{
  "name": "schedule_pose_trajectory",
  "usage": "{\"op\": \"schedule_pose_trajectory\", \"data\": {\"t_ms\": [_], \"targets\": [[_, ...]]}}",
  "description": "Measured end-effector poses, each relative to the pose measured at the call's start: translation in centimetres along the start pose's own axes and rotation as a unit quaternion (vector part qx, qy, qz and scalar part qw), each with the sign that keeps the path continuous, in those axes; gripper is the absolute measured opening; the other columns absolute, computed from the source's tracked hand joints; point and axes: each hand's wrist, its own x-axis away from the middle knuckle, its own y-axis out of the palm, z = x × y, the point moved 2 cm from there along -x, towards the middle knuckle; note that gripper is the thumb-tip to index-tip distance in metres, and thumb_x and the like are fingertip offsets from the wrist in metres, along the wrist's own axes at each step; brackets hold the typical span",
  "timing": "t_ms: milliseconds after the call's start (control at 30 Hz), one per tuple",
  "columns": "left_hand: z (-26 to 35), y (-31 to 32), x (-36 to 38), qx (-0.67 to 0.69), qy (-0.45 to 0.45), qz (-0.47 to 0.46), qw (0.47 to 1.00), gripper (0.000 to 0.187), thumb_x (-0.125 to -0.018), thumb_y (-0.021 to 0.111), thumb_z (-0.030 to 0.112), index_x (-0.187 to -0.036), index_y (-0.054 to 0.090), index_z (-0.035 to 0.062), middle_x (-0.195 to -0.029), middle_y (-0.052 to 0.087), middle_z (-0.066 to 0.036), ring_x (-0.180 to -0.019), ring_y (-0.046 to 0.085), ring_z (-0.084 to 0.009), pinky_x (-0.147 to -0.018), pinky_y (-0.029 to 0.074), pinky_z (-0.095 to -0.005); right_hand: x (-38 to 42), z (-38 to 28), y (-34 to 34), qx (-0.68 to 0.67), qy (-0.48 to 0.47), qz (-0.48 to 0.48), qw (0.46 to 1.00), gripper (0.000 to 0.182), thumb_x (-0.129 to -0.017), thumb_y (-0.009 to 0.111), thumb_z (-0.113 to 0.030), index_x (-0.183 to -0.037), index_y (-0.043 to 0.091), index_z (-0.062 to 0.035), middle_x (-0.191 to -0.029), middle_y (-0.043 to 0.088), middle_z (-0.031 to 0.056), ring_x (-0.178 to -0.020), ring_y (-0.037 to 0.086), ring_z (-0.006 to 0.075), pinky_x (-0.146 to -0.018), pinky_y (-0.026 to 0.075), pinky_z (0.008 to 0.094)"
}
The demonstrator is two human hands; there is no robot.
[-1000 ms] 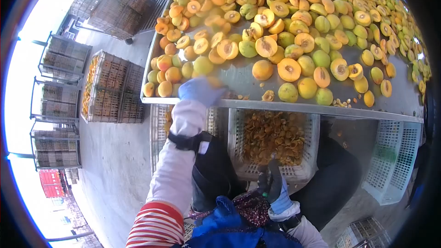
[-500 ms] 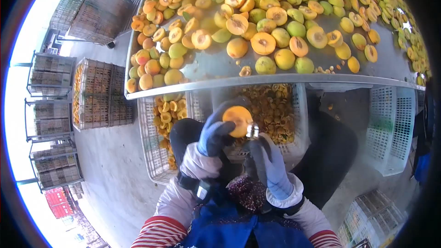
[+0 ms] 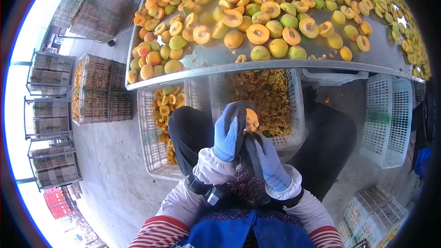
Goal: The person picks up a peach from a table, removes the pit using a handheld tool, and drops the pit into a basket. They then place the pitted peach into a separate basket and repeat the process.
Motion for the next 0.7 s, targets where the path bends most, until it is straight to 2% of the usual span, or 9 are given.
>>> {"op": "schedule_pose_trajectory", "data": {"t_ms": [100,200,333,367,500,567,600,667,700], "targets": [[1.4,-0.4,-0.2,-0.083,0.005,-0.08,0.993,0.025,-0.099,0.045,0.012,-0.111,0.059,-0.0055,-0.102,0.065,-0.01,-0.094,0.059,-0.015,-0.085,0.044,-0.0259,0.1,-0.3,-1.1,-0.224,0.174,-0.139,0.949,0.042,-0.099,0.048,-0.039,-0.107,0.057,0.0007,-0.076,0.061,0.0084,-0.054,0.055,0.0173,-0.048,0.042,0.028],[2.1,-0.4,-0.8,-0.137,0.089,-0.149,0.975,0.028,-0.091,0.048,0.012,-0.113,0.059,-0.002,-0.099,0.064,-0.021,-0.092,0.065,-0.0344,-0.081,0.049,-0.034,0.0,-2.1,-1.2,-0.594,0.394,-0.247,0.657,0.054,-0.097,0.04,-0.058,-0.091,0.056,-0.0071,-0.056,0.045,-0.0007,-0.035,0.034,0.0087,-0.033,0.027,0.0233],[-1.4,0.4,-1.2,0.059,0.032,-0.264,0.962,0.036,-0.1,0.048,0.029,-0.113,0.057,-0.0022,-0.093,0.062,-0.011,-0.083,0.059,-0.0183,-0.078,0.048,-0.031,0.7,-2.6,-0.6,-0.856,0.325,-0.284,0.286,0.047,-0.099,0.037,-0.053,-0.093,0.051,-0.0087,-0.055,0.042,-0.002,-0.038,0.037,0.0057,-0.035,0.032,0.0205],[-1.4,0.8,-0.4,0.193,-0.124,-0.258,0.938,0.041,-0.099,0.05,0.035,-0.115,0.057,-0.0024,-0.097,0.062,-0.011,-0.087,0.06,-0.0185,-0.081,0.048,-0.031,0.6,-2.7,-0.4,-0.858,0.304,-0.298,0.288,0.047,-0.099,0.037,-0.053,-0.093,0.051,-0.0087,-0.056,0.042,-0.002,-0.038,0.037,0.0057,-0.035,0.033,0.0204],[-2.0,-0.3,2.6,0.15,-0.226,0.024,0.962,0.037,-0.1,0.048,0.03,-0.115,0.057,-0.0022,-0.104,0.063,-0.012,-0.096,0.061,-0.0197,-0.087,0.05,-0.0348,0.2,-2.5,-0.3,-0.872,0.266,-0.289,0.291,0.048,-0.099,0.036,-0.053,-0.094,0.052,-0.0078,-0.057,0.042,-0.0019,-0.04,0.04,0.0056,-0.037,0.035,0.0198],[-5.8,-4.3,2.0,0.119,-0.173,0.113,0.971,0.033,-0.098,0.052,0.024,-0.118,0.056,-0.0017,-0.106,0.063,-0.013,-0.097,0.061,-0.0203,-0.086,0.051,-0.0366,-0.4,-1.7,-0.5,-0.873,0.295,-0.239,0.305,0.05,-0.1,0.036,-0.053,-0.097,0.055,-0.0067,-0.058,0.043,-0.0016,-0.041,0.039,0.0058,-0.038,0.034,0.0208],[-4.4,-8.1,0.3,-0.064,-0.026,0.087,0.994,0.036,-0.091,0.058,0.021,-0.118,0.056,-0.0024,-0.106,0.062,-0.016,-0.097,0.061,-0.0256,-0.086,0.051,-0.0389,0.2,0.0,-0.4,-0.851,0.316,-0.221,0.355,0.052,-0.1,0.035,-0.052,-0.104,0.057,-0.0057,-0.06,0.042,-0.0013,-0.043,0.038,0.0065,-0.04,0.033,0.0224],[-1.6,-15.7,-2.3,-0.544,0.235,0.237,0.77,0.046,-0.078,0.071,0.016,-0.117,0.056,-0.0036,-0.104,0.062,-0.024,-0.098,0.061,-0.0362,-0.084,0.05,-0.0435,1.2,1.5,-0.5,-0.842,0.344,-0.194,0.367,0.052,-0.1,0.035,-0.052,-0.106,0.058,-0.0059,-0.061,0.041,-0.0013,-0.044,0.038,0.0069,-0.041,0.032,0.0231],[-2.4,-21.1,-3.9,-0.598,0.235,0.233,0.73,0.043,-0.082,0.068,0.015,-0.12,0.056,-0.0031,-0.109,0.06,-0.023,-0.099,0.06,-0.0327,-0.086,0.05,-0.0394,1.2,1.9,-0.6,-0.837,0.358,-0.181,0.372,0.052,-0.101,0.035,-0.052,-0.108,0.058,-0.006,-0.061,0.041,-0.0014,-0.045,0.038,0.0071,-0.041,0.032,0.0235]]}}
